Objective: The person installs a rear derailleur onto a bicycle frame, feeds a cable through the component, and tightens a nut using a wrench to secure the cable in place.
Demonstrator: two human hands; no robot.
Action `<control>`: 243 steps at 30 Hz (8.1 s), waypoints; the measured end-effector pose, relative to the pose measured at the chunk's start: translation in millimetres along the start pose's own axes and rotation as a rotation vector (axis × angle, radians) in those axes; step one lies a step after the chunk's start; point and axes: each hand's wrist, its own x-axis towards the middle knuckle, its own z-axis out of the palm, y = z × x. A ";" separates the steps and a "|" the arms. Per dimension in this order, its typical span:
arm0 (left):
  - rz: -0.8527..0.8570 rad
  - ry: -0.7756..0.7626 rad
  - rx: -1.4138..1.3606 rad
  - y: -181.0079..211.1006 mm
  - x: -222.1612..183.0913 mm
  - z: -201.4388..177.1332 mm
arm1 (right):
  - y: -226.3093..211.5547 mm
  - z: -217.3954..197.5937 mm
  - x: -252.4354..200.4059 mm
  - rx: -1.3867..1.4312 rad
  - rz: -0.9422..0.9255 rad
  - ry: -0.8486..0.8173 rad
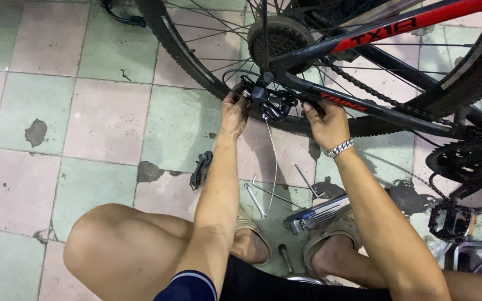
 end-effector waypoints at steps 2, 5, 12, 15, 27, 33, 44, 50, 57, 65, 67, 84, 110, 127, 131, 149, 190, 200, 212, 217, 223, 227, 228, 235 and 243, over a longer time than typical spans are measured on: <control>-0.022 0.047 -0.034 -9.0 -2.0 -3.6 | 1.8 6.4 6.4 0.021 0.006 -0.024; -0.019 0.124 -0.070 -29.5 -4.4 -15.2 | 8.4 15.1 14.6 -0.016 -0.004 -0.042; 0.005 0.124 -0.057 -34.8 7.0 -36.5 | 20.2 32.9 32.0 -0.308 0.119 -0.008; 0.018 0.128 -0.062 -48.8 10.3 -42.8 | 18.9 38.0 31.8 -0.164 0.167 0.060; -0.004 0.179 -0.220 -73.9 4.3 -43.4 | 23.5 22.2 26.9 -0.148 0.030 -0.038; -0.026 0.204 -0.240 -71.7 2.0 -41.1 | 27.5 33.1 22.9 -0.391 -0.226 0.082; 0.010 0.119 -0.229 -79.5 1.7 -49.5 | 24.2 39.2 16.7 -0.422 -0.337 0.177; -0.055 0.196 -0.196 -64.7 -7.0 -34.2 | 22.7 37.7 17.3 -0.484 -0.274 0.135; -0.057 0.159 -0.214 -63.0 -6.3 -29.5 | 14.8 36.2 20.7 -0.459 -0.364 0.141; -0.024 0.176 -0.169 -81.1 0.2 -45.6 | -17.5 43.3 3.6 -0.254 -0.072 0.131; 0.041 0.118 -0.183 -84.1 2.1 -43.3 | -16.0 51.7 4.5 -0.234 -0.143 0.188; 0.011 0.167 -0.135 -23.3 -17.0 6.6 | 11.5 66.8 29.3 -0.204 0.123 -0.013; 0.115 0.037 0.189 31.5 -4.5 37.4 | 31.2 73.7 31.1 -0.065 0.155 0.070; 0.217 -0.102 0.198 46.9 -4.9 64.9 | 16.2 70.8 16.6 0.070 0.163 0.090; 0.206 -0.103 0.158 44.4 -5.2 63.0 | 22.5 73.5 18.5 0.043 0.153 0.085; 0.036 0.013 -0.070 21.2 -96.7 76.9 | 45.1 89.0 47.3 -0.199 0.107 0.177; -0.122 0.072 1.065 28.2 -128.9 101.5 | 29.7 78.7 44.5 -0.127 0.260 0.064; 0.077 0.317 0.974 10.3 -101.4 57.3 | 34.3 76.1 45.0 -0.181 0.194 0.038; -1.015 0.300 1.809 -19.6 -195.1 12.8 | 33.6 71.0 46.1 -0.235 0.131 0.016; -0.858 0.455 1.762 -34.9 -215.9 -5.6 | 29.7 72.5 47.2 -0.172 0.205 0.009; -0.751 0.562 1.793 -48.1 -223.2 -7.8 | 39.9 75.3 51.0 -0.289 0.115 0.037; -0.570 0.486 1.739 -29.0 -200.1 -7.4 | 36.1 72.8 50.6 -0.276 0.094 0.009; -0.422 0.454 1.722 -16.2 -189.6 -1.2 | 33.6 71.9 49.2 -0.218 0.119 -0.007; 0.120 0.512 0.963 81.7 -144.6 84.7 | 32.7 70.6 52.6 -0.317 0.152 -0.008; 0.473 0.359 1.029 91.4 -147.1 124.6 | 47.6 69.9 55.9 -0.342 0.064 -0.010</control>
